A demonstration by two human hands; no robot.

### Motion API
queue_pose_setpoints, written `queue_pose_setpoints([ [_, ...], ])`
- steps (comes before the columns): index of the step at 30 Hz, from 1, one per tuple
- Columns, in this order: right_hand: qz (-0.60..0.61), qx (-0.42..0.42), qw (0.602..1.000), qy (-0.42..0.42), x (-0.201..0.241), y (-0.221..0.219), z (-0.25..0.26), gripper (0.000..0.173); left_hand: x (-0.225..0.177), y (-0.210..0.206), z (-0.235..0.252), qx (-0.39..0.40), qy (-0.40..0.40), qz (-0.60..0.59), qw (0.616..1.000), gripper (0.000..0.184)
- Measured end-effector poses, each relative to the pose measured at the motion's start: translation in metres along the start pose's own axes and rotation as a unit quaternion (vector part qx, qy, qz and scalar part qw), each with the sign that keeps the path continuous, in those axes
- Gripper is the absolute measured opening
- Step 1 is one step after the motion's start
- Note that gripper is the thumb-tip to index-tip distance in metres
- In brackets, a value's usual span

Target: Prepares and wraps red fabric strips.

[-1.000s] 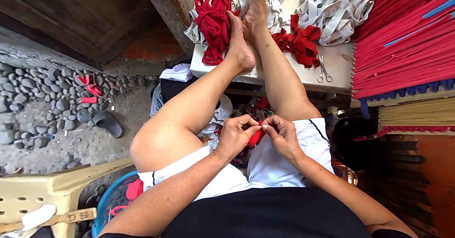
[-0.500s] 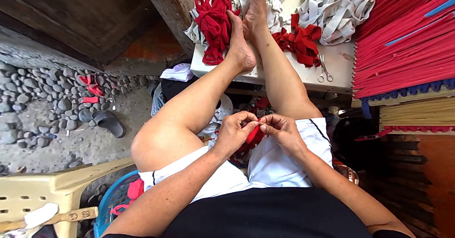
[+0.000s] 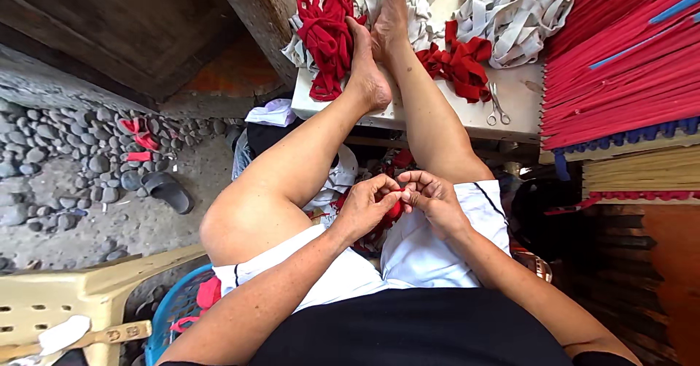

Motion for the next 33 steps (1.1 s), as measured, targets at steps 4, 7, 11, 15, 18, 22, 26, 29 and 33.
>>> queue_pose_setpoints([
  [4, 0.002, 0.028, 0.999, -0.047, -0.001, -0.002, -0.001, 0.017, -0.002, 0.005, 0.002, -0.008, -0.012, 0.047, 0.999, 0.016],
  [7, 0.030, 0.051, 0.996, -0.069, 0.000, -0.003, 0.000, 0.021, -0.007, 0.006, 0.001, 0.006, -0.064, 0.109, 0.992, 0.018],
  [11, 0.033, 0.039, 0.994, -0.093, -0.002, -0.005, 0.000, 0.016, -0.013, 0.003, -0.001, 0.030, -0.118, 0.166, 0.979, 0.018],
  [15, 0.019, 0.040, 0.995, -0.091, -0.004, -0.005, 0.001, 0.008, -0.013, 0.002, -0.003, 0.052, -0.130, 0.178, 0.974, 0.018],
  [18, -0.023, 0.054, 0.996, -0.065, -0.007, -0.003, 0.003, 0.010, -0.009, 0.002, -0.002, 0.082, -0.066, 0.165, 0.981, 0.016],
  [22, -0.055, 0.066, 0.996, -0.033, -0.009, -0.001, 0.005, 0.015, -0.005, 0.000, -0.004, 0.138, 0.012, 0.118, 0.983, 0.010],
  [26, -0.033, 0.058, 0.997, -0.029, -0.006, 0.000, 0.001, 0.020, 0.004, -0.010, -0.011, 0.222, 0.061, 0.049, 0.972, 0.010],
  [29, -0.008, 0.052, 0.997, -0.052, -0.007, 0.001, -0.001, 0.026, 0.005, -0.015, -0.015, 0.253, 0.093, 0.002, 0.963, 0.009],
  [33, 0.080, 0.065, 0.991, -0.090, 0.001, -0.001, 0.003, 0.023, 0.006, -0.015, -0.016, 0.255, 0.111, -0.030, 0.960, 0.005],
])
Point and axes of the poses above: each hand's wrist, its own z-axis towards the middle knuckle, its own y-axis out of the back of the hand, x = y × z, the point moved 5 cm from there along z, towards the middle knuckle, and after that the axes turned 11 degrees about -x, right-handed, at the moved point
